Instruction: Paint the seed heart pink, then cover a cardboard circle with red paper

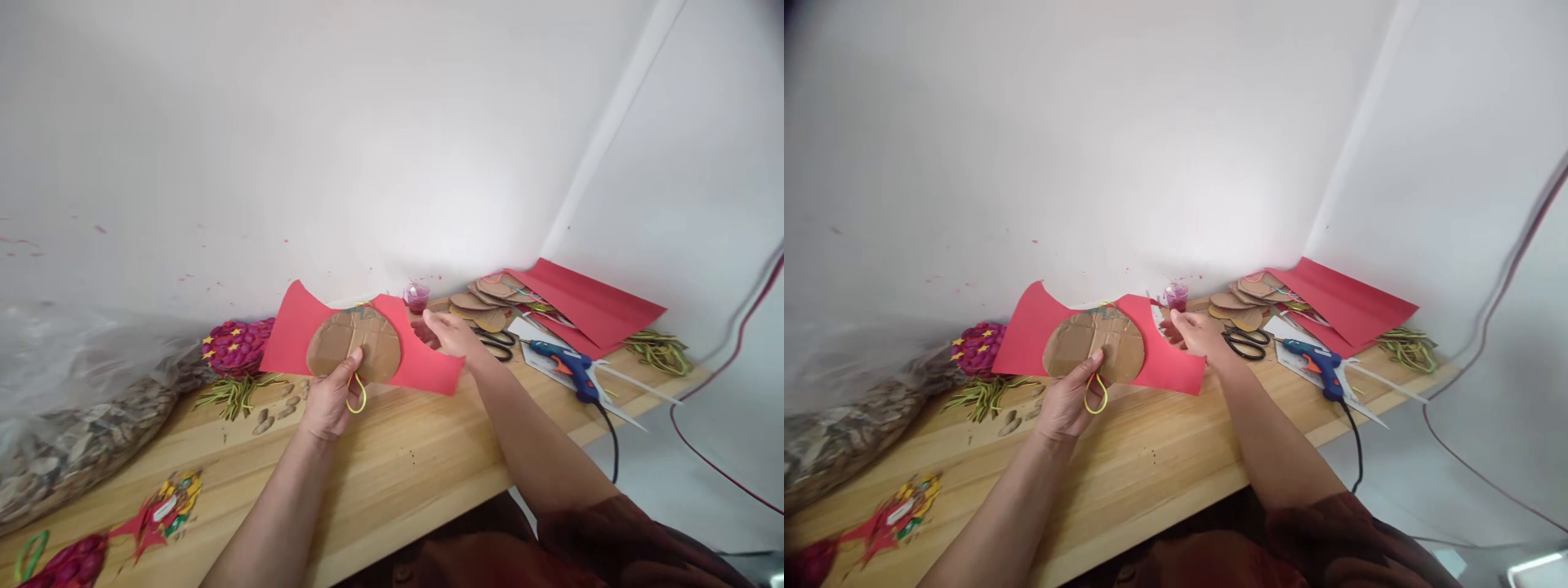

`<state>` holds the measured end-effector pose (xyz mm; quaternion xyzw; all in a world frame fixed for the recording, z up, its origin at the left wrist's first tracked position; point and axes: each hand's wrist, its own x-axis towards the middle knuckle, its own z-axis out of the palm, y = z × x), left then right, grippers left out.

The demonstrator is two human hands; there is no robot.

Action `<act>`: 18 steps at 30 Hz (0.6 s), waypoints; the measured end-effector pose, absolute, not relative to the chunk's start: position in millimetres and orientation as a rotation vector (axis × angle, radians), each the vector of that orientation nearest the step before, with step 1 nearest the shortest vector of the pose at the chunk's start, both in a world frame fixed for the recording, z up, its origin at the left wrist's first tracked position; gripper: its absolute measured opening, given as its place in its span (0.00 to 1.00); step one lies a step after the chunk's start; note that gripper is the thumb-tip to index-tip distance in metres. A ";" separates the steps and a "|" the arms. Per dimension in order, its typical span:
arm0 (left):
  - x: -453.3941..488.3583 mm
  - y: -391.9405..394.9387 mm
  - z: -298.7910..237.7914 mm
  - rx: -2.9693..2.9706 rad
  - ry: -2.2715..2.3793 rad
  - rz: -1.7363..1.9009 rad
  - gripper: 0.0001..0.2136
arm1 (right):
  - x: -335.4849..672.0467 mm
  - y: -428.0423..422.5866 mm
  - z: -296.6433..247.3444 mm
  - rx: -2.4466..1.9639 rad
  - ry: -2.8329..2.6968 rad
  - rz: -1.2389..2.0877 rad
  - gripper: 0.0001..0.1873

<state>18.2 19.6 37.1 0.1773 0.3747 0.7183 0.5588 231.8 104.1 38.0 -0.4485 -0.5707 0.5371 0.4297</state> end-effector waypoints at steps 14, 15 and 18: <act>15.5 19.7 47.6 0.356 0.844 1.771 0.20 | 311.6 95.5 39.4 -2.283 -2.080 0.069 0.20; 15.3 19.9 49.4 0.350 0.839 1.781 0.20 | 311.4 95.4 39.4 -2.294 -2.104 0.050 0.21; 15.1 19.5 55.0 0.338 0.836 1.800 0.20 | 312.4 92.2 40.3 -2.313 -2.160 0.027 0.21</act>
